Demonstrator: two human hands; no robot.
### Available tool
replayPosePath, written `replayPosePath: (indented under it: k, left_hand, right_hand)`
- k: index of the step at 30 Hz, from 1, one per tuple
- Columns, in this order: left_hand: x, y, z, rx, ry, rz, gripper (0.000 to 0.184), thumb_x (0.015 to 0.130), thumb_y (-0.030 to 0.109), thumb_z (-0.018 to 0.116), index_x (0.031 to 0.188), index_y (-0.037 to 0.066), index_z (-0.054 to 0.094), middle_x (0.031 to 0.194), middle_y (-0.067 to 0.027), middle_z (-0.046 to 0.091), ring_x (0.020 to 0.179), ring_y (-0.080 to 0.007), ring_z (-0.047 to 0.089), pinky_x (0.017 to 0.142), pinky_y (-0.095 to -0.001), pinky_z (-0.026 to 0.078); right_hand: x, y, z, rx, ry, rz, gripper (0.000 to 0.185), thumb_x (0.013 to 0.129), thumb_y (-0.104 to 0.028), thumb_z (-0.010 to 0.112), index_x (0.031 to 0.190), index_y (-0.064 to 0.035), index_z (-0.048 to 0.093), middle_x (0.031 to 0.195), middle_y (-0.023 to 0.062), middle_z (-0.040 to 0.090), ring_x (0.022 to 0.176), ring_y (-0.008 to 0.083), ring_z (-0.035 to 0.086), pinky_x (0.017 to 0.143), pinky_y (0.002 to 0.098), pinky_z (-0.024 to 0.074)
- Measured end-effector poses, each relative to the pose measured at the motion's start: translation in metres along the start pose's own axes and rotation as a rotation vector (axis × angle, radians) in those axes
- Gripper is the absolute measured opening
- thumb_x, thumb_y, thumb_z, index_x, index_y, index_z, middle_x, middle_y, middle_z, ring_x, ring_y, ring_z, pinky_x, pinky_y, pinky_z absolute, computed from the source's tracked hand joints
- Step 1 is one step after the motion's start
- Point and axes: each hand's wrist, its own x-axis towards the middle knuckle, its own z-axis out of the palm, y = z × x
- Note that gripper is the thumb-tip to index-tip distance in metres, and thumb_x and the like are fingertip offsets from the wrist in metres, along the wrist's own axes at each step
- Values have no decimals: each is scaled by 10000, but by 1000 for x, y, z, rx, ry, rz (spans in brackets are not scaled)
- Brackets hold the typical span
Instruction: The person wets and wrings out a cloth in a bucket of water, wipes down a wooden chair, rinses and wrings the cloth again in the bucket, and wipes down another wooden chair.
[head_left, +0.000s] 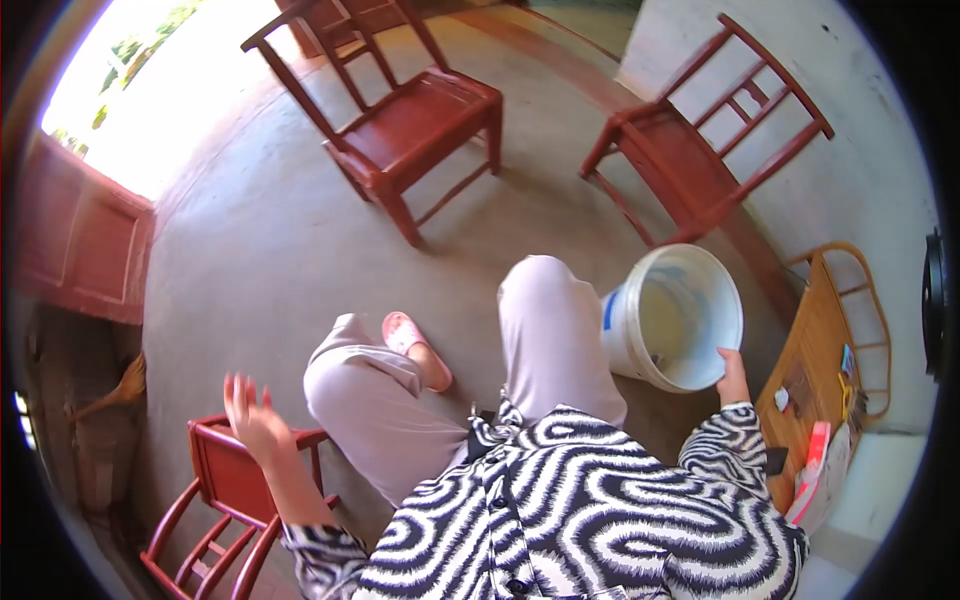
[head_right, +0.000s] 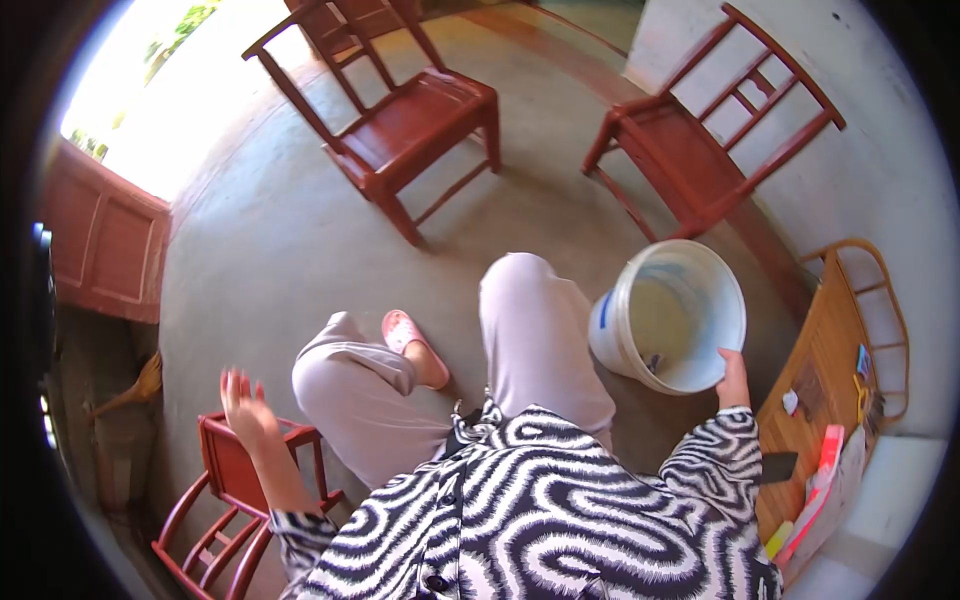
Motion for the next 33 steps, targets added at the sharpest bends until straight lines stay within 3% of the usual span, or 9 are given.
replayPosePath:
  k: [6,11,13,16,18,19,23,25,33]
  left_hand:
    - [-41,-13,201,58,-888,-281,254,874,166,524,1075,11,529,937,-52,585,818,-121,553,697,-238,423]
    - [-95,-48,283,112,-1236,-327,222,886,167,500,1044,19,549,917,-49,584,778,-108,549,681,-234,418]
    - [-125,-61,307,150,-1301,-370,226,880,178,509,1032,17,551,912,-50,577,768,-108,543,680,-235,417]
    - [-176,-84,336,186,-1402,-486,254,864,188,525,1045,9,539,923,-57,568,766,-122,539,696,-243,416]
    - [-210,-101,347,214,-1425,-585,255,856,172,522,1047,3,531,923,-65,565,765,-133,537,701,-247,416]
    - [-228,-110,353,192,-1421,-671,238,856,163,517,1033,4,533,911,-66,565,763,-135,537,701,-254,415]
    - [-289,-158,365,183,-1313,-968,187,848,148,511,989,30,545,862,-53,565,750,-136,537,689,-272,405]
    - [-310,-169,370,390,-1283,-1043,175,834,168,529,971,62,558,840,-34,563,743,-132,536,676,-272,388]
    - [-307,-238,367,529,-1187,-1001,177,813,195,553,954,90,577,838,-7,554,753,-123,519,704,-281,364]
  right_hand:
    - [-37,25,27,72,184,3,413,752,-103,500,1117,85,460,1076,186,535,1014,313,504,919,409,383]
    - [-66,36,55,-33,93,175,430,831,-210,473,1196,13,427,1150,184,514,1052,333,498,879,502,405]
    - [-94,8,77,-277,-92,379,504,852,-370,486,1205,-16,418,1150,202,509,1019,354,525,838,568,408]
    - [-85,-55,87,-1271,-176,630,660,830,-531,460,1111,66,460,851,262,614,651,335,627,554,426,523]
    - [-78,-84,112,-1715,-291,410,624,851,-488,447,731,114,554,580,187,606,449,225,595,432,334,499]
    - [-75,-94,130,-1810,-276,270,511,854,-426,471,727,57,582,559,163,603,473,210,604,446,322,497]
    - [-20,-44,166,-1369,-539,-32,272,784,-273,542,884,-37,632,699,141,632,528,197,595,501,343,481]
    - [40,26,159,-1536,-696,-218,298,735,-247,574,934,-33,634,790,143,638,637,239,607,599,367,484]
    - [108,236,138,-1709,-739,-190,316,684,-268,608,901,-44,660,931,164,633,823,320,602,751,392,465]
